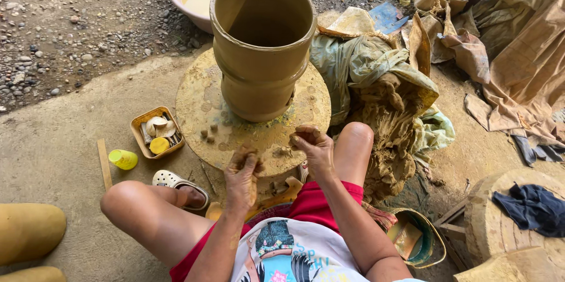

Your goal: The person manipulates clay on a pottery wheel, periodically dipping their hands into a bucket of water and applying small pieces of fresh clay to a tall cylinder.

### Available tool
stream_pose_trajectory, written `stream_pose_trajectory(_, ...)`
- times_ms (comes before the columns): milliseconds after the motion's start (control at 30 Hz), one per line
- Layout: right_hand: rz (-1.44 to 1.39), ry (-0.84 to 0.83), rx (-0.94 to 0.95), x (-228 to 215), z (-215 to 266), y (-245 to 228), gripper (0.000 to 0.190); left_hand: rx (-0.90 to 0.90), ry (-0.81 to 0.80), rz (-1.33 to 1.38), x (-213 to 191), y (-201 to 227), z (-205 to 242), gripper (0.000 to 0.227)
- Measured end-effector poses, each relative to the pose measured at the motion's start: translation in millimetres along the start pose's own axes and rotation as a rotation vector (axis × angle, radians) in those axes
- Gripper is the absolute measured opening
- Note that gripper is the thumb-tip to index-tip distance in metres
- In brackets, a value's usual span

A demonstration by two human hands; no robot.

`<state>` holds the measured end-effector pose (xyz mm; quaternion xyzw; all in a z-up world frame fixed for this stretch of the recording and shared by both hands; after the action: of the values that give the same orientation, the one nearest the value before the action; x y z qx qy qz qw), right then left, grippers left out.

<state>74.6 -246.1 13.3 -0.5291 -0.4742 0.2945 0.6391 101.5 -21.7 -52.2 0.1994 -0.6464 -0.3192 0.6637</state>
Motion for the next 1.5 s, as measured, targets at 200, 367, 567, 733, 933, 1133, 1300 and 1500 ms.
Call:
stream_pose_trajectory(200, 1.012, -0.107, 0.000, 1, -21, 53, 0.008, -0.132, 0.006, 0.040, 2, 14, 23, 0.034)
stream_pose_trajectory(367, 1.247, -0.101, -0.038, 2, -39, 91, 0.014, -0.160, -0.010, 0.092, 6, 13, 25, 0.028)
stream_pose_trajectory(567, 1.534, -0.270, -0.134, 18, -20, 85, 0.013, -0.201, -0.267, 0.509, -10, -12, 22, 0.026)
stream_pose_trajectory(733, 1.547, -0.236, -0.162, 25, -14, 62, 0.073, -0.172, -0.096, -0.086, -24, -38, 12, 0.052)
stream_pose_trajectory(933, 1.095, -0.223, -0.437, 93, 55, 21, 0.079, -0.488, -0.167, 0.217, 42, -63, 42, 0.084)
stream_pose_trajectory(1133, 0.197, -0.355, -0.402, 100, 75, -35, 0.081, 0.040, -0.393, -0.367, 94, -12, 25, 0.099)
stream_pose_trajectory(1300, 0.133, -0.376, -0.375, 99, 99, -36, 0.079, 0.201, -0.533, -0.287, 128, 27, 47, 0.097)
stream_pose_trajectory(1500, 0.099, -0.334, -0.375, 80, 95, -59, 0.077, 0.374, -0.548, -0.740, 150, 38, 64, 0.095)
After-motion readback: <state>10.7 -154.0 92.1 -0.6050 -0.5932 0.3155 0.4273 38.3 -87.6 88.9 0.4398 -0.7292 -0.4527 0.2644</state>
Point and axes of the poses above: each hand's wrist, its own z-axis away from the middle knuckle, its own x-axis out of the palm, y = z × x, the point moved 8 cm from there along -z, towards the middle knuckle, and after that the axes turned 3 degrees about x, right-handed, at the moved point
